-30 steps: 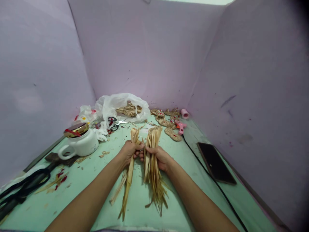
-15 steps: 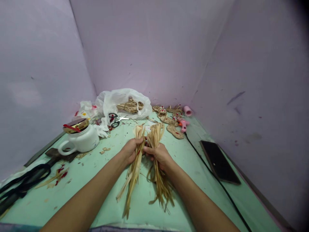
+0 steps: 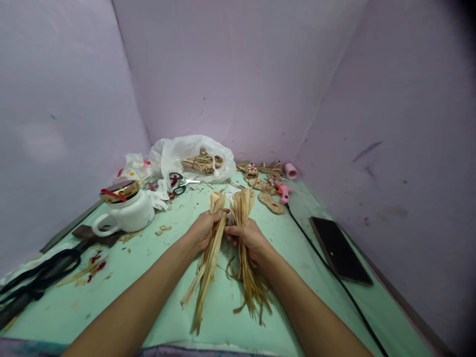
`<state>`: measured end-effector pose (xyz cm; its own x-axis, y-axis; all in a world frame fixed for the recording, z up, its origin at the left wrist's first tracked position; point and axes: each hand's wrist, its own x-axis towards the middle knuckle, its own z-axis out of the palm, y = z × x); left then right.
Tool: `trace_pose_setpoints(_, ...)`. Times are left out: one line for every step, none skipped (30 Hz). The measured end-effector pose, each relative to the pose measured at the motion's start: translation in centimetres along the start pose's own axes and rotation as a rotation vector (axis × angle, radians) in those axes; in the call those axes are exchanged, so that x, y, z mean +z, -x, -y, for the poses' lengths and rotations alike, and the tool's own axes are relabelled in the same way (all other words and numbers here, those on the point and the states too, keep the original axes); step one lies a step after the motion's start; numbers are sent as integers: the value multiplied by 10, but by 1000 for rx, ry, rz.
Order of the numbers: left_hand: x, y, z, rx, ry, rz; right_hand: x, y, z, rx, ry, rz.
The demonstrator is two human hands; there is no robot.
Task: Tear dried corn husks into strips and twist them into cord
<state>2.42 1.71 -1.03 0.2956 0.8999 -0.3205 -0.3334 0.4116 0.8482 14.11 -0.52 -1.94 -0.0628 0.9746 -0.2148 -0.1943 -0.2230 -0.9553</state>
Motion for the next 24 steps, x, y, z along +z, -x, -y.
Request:
trace_pose_setpoints(0,0,-1,8,3,-41,-1,0,1,-6,0,-9)
trace_pose_setpoints(-1,0,-1,20,10,-76,-2,0,2,-5,8,-17)
trace_pose_setpoints(-1,-1,-1,32,16,-94,-3,0,2,2,21,-18)
trace_pose_setpoints(-1,-1,0,35,15,-92,-3,1,2,14,38,-10)
trace_pose_setpoints(-1,-1,1,34,12,-82,-2,3,2,27,57,6)
trace_pose_setpoints(0,-2,2,33,6,-79,0,4,1,39,78,27)
trace_pose_setpoints(1,-2,3,37,5,-94,3,6,0,46,98,44)
trace_pose_setpoints(2,-3,4,46,11,-120,5,8,-2,49,113,50)
trace_pose_setpoints(3,-3,5,60,28,-152,7,9,-2,45,122,48)
trace_pose_setpoints(4,-4,6,75,54,-180,9,10,-3,35,120,39)
trace_pose_setpoints(5,-4,6,86,80,-199,9,9,-3,22,108,25)
trace_pose_setpoints(5,-5,5,92,98,-213,8,9,-2,12,92,8)
trace_pose_setpoints(5,-5,5,92,103,-227,6,7,0,7,75,-9)
trace_pose_setpoints(4,-5,3,87,92,-247,4,5,2,5,61,-25)
trace_pose_setpoints(2,-4,2,79,69,-272,0,3,4,6,50,-40)
trace_pose_setpoints(1,-4,0,64,39,-286,-3,1,5,8,41,-56)
trace_pose_setpoints(-1,-4,-1,46,6,-285,-6,-1,6,8,31,-66)
trace_pose_setpoints(-3,-3,-2,26,-27,-263,-9,-2,7,4,19,-71)
trace_pose_setpoints(-5,-2,-2,8,-57,-222,-11,-4,7,-2,6,-74)
trace_pose_setpoints(-7,-2,-1,-3,-81,-170,-13,-5,6,-8,-5,-75)
trace_pose_setpoints(-7,-1,0,-8,-103,-118,-14,-5,5,-14,-13,-75)
trace_pose_setpoints(-8,0,1,-8,-130,-78,-14,-6,3,-25,-15,-70)
trace_pose_setpoints(-8,0,3,-5,-157,-56,-13,-6,2,-39,-11,-61)
trace_pose_setpoints(-7,1,5,-3,-185,-50,-13,-6,1,-55,-2,-47)
